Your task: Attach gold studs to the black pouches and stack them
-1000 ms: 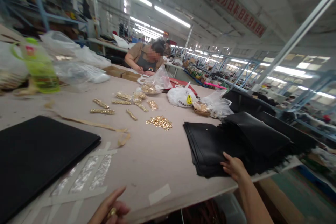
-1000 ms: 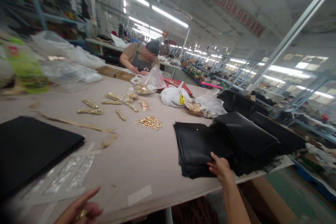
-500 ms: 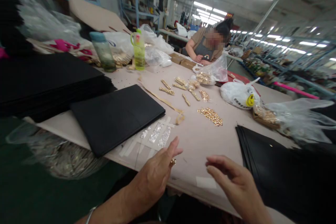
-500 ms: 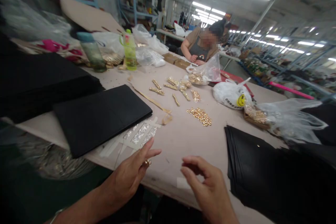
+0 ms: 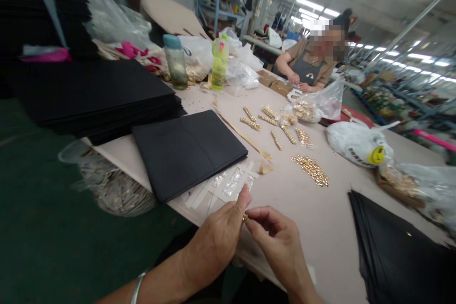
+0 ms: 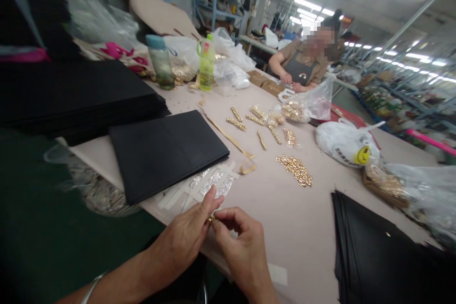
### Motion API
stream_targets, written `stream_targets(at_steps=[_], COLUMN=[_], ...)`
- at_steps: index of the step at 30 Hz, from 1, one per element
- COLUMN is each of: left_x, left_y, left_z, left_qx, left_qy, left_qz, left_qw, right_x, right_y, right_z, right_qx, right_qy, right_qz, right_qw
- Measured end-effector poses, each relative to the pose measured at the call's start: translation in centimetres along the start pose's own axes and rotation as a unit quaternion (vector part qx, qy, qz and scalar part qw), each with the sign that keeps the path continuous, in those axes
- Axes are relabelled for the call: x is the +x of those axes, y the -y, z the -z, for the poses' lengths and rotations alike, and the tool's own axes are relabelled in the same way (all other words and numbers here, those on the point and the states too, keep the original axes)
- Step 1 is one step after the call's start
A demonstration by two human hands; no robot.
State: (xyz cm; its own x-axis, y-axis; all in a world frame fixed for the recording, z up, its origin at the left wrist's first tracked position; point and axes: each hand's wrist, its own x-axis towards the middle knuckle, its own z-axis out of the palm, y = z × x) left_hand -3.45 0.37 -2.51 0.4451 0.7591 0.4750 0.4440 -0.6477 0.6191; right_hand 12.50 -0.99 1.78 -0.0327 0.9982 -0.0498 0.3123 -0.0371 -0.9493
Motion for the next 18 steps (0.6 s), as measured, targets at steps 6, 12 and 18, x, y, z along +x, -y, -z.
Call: stream_targets(at_steps=[6,12,18], left_x=[-0.4,-0.3,-0.1], left_y=[0.4,0.5,1.0], left_z=[0.2,0.6,0.8], left_qx=[-0.01,0.016,-0.01], left_qy=[0.005,-0.018,-0.015], left_qz=[0.021,0.008,0.033], left_qw=[1.0,1.0,0.999], right_x=[0.7,1.4,2.5], right_y=[0.0,-0.1,0.4], right_z=[-1.1,-2.0,-3.5], right_qx=[0.027,-0.002,-0.02], right_qy=[0.015,0.002,0.0], right_qz=[-0.019,-0.015,0.008], right_qw=[0.999,1.0,1.0])
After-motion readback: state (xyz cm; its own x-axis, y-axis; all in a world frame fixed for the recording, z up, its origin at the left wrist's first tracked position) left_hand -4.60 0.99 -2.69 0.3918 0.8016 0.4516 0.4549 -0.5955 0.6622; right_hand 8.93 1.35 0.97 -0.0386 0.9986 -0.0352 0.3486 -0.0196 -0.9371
